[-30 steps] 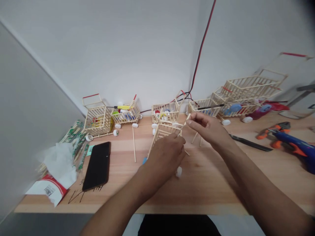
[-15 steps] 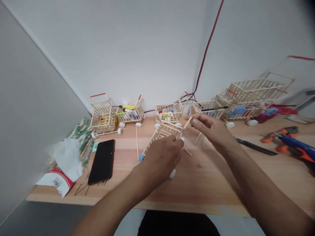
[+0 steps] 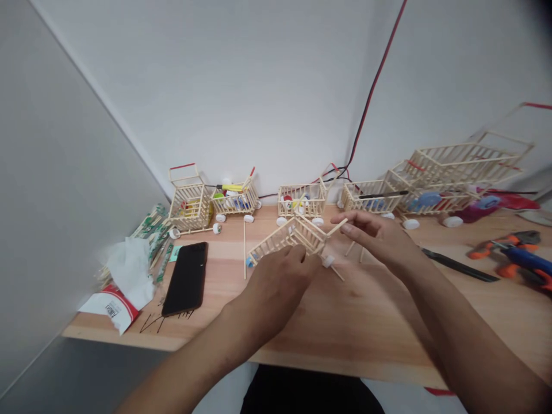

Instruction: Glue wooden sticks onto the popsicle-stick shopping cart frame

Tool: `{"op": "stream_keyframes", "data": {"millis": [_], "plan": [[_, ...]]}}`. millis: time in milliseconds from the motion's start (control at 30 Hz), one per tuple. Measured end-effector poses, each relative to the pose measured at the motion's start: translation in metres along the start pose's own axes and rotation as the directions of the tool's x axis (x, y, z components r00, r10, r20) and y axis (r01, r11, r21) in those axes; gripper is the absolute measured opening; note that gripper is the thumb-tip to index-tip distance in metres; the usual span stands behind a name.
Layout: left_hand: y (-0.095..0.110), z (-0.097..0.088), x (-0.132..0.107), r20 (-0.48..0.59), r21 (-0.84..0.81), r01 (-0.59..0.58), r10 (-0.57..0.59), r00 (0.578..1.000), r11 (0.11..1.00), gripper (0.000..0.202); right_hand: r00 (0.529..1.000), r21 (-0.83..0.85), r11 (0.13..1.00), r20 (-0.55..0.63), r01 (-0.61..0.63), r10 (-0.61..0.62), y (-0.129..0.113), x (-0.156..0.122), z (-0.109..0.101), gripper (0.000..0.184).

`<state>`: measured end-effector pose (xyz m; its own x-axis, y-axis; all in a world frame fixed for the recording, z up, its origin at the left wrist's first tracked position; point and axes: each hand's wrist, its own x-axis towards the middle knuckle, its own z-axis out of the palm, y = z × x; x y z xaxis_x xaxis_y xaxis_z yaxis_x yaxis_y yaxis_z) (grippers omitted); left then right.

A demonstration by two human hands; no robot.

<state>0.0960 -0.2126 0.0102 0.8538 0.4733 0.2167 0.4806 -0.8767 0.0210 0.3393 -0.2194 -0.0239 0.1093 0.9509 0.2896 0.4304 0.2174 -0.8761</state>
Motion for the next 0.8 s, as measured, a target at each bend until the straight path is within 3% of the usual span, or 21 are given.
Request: {"op": "stream_keyframes", "data": {"millis": [333,467,667,800], "plan": [[0.003,0.004,-0.004,-0.024,-0.052,0.131,-0.132,0.991,0.990,0.023,0.998,-0.104,0.994,0.055,0.038,-0.032,0.015,0.000,-0.005,0.032],[0.004,0.006,-0.006,-0.035,-0.087,0.174,-0.177,0.984,0.981,0.022,0.999,-0.127,0.992,-0.038,0.028,-0.033,0.013,0.000,-0.004,0.031],[0.000,0.008,-0.008,-0.029,-0.055,0.207,-0.209,0.977,0.977,0.025,0.988,0.014,1.000,-0.154,-0.013,0.015,0.003,-0.004,-0.004,0.029],[-0.001,0.012,-0.009,-0.063,-0.055,0.207,-0.211,0.976,0.977,0.025,0.996,0.019,1.000,-0.089,-0.019,0.021,-0.001,-0.006,-0.009,0.030]]}}
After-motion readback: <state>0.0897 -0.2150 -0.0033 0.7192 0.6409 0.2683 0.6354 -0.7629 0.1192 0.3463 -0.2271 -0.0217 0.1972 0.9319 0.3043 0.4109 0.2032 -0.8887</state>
